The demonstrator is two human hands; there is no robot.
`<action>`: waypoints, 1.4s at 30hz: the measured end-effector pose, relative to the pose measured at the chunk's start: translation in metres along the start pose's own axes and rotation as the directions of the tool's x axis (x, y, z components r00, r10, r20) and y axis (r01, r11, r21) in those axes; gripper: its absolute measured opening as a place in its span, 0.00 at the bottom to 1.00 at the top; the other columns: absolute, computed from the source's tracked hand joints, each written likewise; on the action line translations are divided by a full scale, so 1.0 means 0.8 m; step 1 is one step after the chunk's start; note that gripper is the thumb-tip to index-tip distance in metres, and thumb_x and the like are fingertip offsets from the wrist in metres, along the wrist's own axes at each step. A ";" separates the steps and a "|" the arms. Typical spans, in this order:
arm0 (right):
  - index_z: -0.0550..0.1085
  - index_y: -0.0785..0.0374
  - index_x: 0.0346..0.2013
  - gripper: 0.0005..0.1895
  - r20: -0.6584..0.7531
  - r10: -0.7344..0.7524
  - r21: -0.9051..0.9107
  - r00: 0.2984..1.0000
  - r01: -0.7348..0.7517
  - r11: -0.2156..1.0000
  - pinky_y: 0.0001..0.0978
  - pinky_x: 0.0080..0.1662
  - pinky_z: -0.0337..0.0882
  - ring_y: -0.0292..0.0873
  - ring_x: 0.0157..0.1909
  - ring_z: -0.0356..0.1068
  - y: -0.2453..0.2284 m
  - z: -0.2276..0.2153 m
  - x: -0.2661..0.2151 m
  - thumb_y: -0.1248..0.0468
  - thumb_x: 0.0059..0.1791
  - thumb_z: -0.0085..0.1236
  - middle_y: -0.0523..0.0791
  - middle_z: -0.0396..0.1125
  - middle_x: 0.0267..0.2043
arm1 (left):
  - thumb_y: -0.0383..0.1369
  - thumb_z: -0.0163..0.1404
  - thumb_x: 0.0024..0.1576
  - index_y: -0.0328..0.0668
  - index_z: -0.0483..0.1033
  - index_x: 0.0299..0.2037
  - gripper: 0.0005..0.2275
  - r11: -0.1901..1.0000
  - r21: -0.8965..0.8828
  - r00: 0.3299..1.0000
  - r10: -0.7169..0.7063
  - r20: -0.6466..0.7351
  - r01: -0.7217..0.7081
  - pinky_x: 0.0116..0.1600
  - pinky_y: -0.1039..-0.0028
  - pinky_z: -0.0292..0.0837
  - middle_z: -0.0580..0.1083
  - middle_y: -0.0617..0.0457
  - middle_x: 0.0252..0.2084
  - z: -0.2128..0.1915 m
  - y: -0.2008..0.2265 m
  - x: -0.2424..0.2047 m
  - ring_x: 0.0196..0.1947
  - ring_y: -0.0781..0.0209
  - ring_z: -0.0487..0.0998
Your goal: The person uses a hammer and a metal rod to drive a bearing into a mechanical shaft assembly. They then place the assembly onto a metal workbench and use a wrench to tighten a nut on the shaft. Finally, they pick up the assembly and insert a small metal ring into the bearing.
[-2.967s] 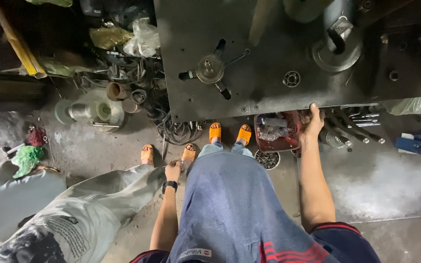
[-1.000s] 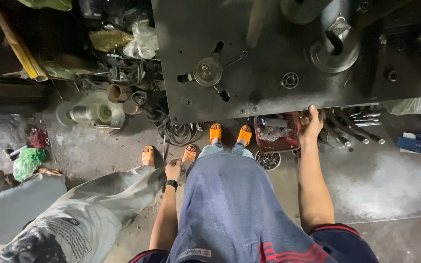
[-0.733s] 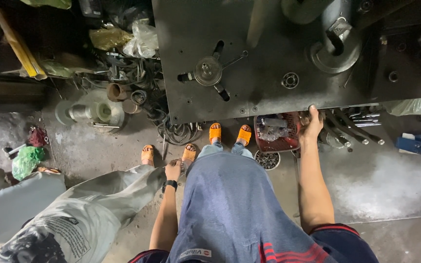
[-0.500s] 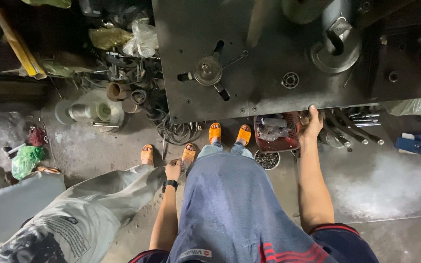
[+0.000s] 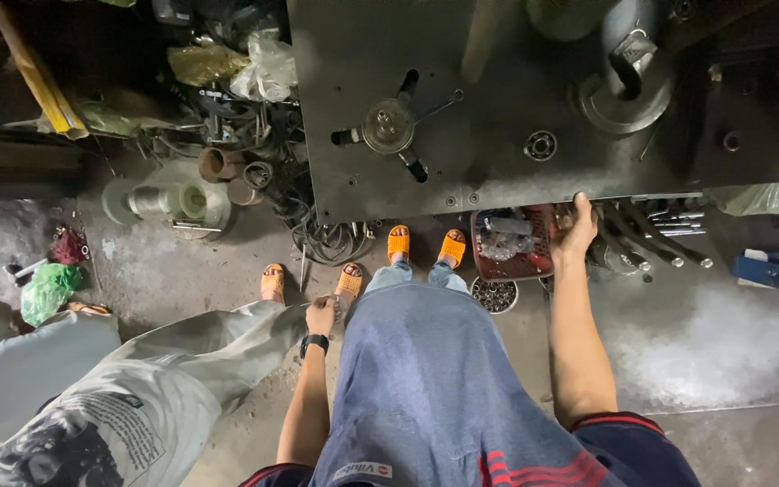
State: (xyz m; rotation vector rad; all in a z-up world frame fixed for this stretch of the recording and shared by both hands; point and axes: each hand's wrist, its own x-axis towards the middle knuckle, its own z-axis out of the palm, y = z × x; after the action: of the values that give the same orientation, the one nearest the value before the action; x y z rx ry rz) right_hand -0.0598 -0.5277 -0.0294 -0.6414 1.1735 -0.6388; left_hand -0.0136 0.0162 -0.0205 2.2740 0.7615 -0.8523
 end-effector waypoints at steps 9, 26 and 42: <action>0.47 0.84 0.59 0.45 0.122 -0.045 -0.770 0.991 0.123 0.626 0.56 0.63 0.46 0.65 0.64 0.43 -0.116 0.025 -0.071 0.42 0.52 0.43 0.70 0.44 0.61 | 0.43 0.48 0.50 0.39 0.76 0.44 0.18 1.000 -0.017 0.999 0.021 0.029 -0.020 0.50 0.57 0.66 0.75 0.42 0.39 0.004 0.000 -0.002 0.46 0.43 0.73; 0.67 0.60 0.16 0.18 0.013 -0.135 -0.996 0.991 0.025 0.086 0.39 0.24 0.62 0.44 0.13 0.58 -0.089 -0.234 0.105 0.61 0.51 0.44 0.43 0.57 0.12 | 0.39 0.46 0.52 0.33 0.72 0.46 0.18 0.999 0.035 1.000 -0.013 -0.007 0.013 0.50 0.56 0.67 0.74 0.39 0.42 -0.018 0.016 -0.033 0.47 0.42 0.72; 0.68 0.72 0.18 0.18 -0.050 -0.227 -0.976 0.973 0.000 0.216 0.38 0.28 0.62 0.46 0.28 0.65 -0.074 -0.238 0.062 0.60 0.47 0.49 0.54 0.61 0.19 | 0.41 0.47 0.49 0.40 0.76 0.41 0.16 0.994 0.097 0.999 0.044 -0.031 -0.040 0.48 0.56 0.68 0.75 0.40 0.39 0.012 0.002 -0.003 0.45 0.41 0.73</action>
State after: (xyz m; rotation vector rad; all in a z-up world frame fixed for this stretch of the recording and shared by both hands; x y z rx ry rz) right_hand -0.2363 -0.6267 -0.0655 -1.8340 1.6847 0.0694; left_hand -0.0181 0.0076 -0.0243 2.3860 0.6984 -0.8502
